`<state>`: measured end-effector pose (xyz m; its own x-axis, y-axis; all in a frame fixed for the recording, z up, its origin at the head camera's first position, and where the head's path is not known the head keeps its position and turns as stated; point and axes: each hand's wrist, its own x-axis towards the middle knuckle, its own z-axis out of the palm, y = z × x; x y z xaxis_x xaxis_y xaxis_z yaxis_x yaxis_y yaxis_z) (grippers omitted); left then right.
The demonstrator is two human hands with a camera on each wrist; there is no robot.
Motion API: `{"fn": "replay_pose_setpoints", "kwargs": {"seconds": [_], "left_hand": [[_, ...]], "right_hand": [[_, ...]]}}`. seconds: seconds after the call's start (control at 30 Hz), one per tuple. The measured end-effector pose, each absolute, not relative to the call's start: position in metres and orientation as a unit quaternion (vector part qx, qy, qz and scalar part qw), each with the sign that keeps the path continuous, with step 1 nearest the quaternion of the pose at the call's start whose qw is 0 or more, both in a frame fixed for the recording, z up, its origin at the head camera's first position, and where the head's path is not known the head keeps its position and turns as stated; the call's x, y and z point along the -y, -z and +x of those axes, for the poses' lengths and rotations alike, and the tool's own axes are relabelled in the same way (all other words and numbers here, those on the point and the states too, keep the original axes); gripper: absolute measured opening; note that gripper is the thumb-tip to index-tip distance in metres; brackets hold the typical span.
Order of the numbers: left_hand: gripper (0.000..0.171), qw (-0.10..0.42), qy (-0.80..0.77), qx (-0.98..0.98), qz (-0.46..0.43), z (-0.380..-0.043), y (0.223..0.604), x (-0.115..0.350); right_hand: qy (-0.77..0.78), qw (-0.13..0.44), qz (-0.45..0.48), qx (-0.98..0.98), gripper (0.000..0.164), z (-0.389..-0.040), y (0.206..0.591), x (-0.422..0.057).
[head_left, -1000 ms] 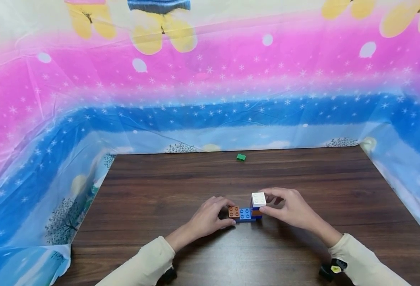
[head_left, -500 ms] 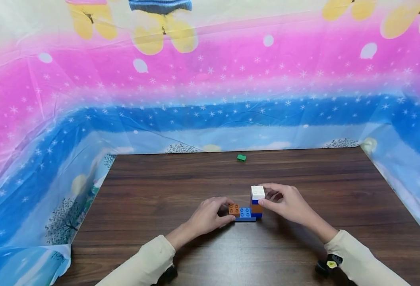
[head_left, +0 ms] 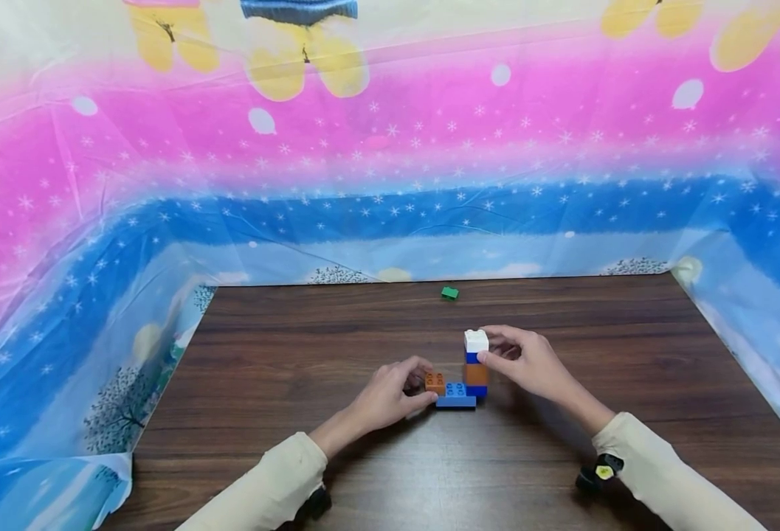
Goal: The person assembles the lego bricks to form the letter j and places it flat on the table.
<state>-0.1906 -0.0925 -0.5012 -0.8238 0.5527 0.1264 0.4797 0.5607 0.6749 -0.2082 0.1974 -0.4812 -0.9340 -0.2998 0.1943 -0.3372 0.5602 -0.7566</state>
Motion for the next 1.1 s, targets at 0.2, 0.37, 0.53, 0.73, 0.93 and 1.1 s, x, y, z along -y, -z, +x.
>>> {"fn": "replay_pose_setpoints", "kwargs": {"seconds": [0.2, 0.37, 0.53, 0.73, 0.93, 1.1], "left_hand": [[0.036, 0.052, -0.372, -0.88, 0.289, -0.195, 0.503, 0.093], [0.036, 0.063, -0.379, -0.881, 0.275, -0.199, 0.502, 0.094], [0.036, 0.076, -0.382, -0.883, 0.261, -0.202, 0.502, 0.093], [0.034, 0.08, -0.396, -0.877, 0.259, -0.206, 0.502, 0.093], [0.032, 0.08, -0.397, -0.877, 0.259, -0.21, 0.504, 0.093], [0.029, 0.084, -0.407, -0.873, 0.256, -0.211, 0.506, 0.092]], "right_hand": [[-0.433, 0.013, 0.168, 0.885, 0.053, -0.216, 0.483, -0.195], [-0.439, 0.005, 0.154, 0.885, 0.054, -0.223, 0.484, -0.192], [-0.449, -0.005, 0.15, 0.881, 0.054, -0.229, 0.489, -0.192], [-0.445, -0.011, 0.144, 0.884, 0.06, -0.234, 0.494, -0.192], [-0.446, -0.024, 0.137, 0.884, 0.064, -0.237, 0.499, -0.192], [-0.452, -0.037, 0.131, 0.882, 0.064, -0.239, 0.503, -0.192]]}}
